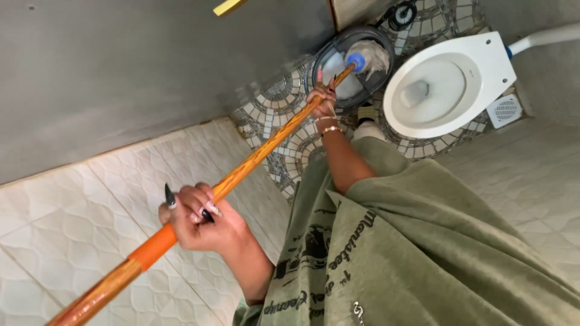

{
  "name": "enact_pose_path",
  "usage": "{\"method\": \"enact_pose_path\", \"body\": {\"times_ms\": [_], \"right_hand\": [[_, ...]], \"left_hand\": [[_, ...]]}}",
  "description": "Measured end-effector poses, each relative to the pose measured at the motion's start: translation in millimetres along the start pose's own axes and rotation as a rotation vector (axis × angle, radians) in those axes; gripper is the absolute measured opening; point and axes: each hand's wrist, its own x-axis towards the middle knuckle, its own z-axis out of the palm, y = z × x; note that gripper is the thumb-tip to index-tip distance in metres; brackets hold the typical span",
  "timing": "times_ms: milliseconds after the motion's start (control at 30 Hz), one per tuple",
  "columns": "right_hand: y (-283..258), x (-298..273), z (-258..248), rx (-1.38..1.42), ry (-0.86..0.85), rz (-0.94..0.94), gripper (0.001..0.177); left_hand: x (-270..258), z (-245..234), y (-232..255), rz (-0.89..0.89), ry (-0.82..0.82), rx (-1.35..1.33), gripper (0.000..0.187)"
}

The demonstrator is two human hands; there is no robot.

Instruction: The person mops a tiled floor in a bathroom using a mop and a bucket, moving the mop across the tiles and around the base of the toilet.

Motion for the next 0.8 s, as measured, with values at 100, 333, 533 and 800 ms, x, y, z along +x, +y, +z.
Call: {"method": "enact_pose_path", "body": {"times_ms": [100,333,533,800], "right_hand": [[-9.8,8.2,6.1,0.007,0.178,-0.041,0.038],[-29.9,15.4,18.2,0.004,0.314,-0.003,0.046],[-52.7,11.4,34.5,-0.176,0.376,0.008,0.053],[-53.3,17.8,53.4,-0.197,0.575,-0.015,0.062]], "left_hand": [[14.5,-1.9,-1.9,-0.027,-0.254,-0.023,0.028],[55.9,10.7,-27.9,-0.008,-0.811,-0.182,0.021],[13.6,27.9,-56.5,0.001,-0.663,-0.172,0.026],[-10.1,44.5,-82.0,0.034,-0.373,-0.125,0.023]]}}
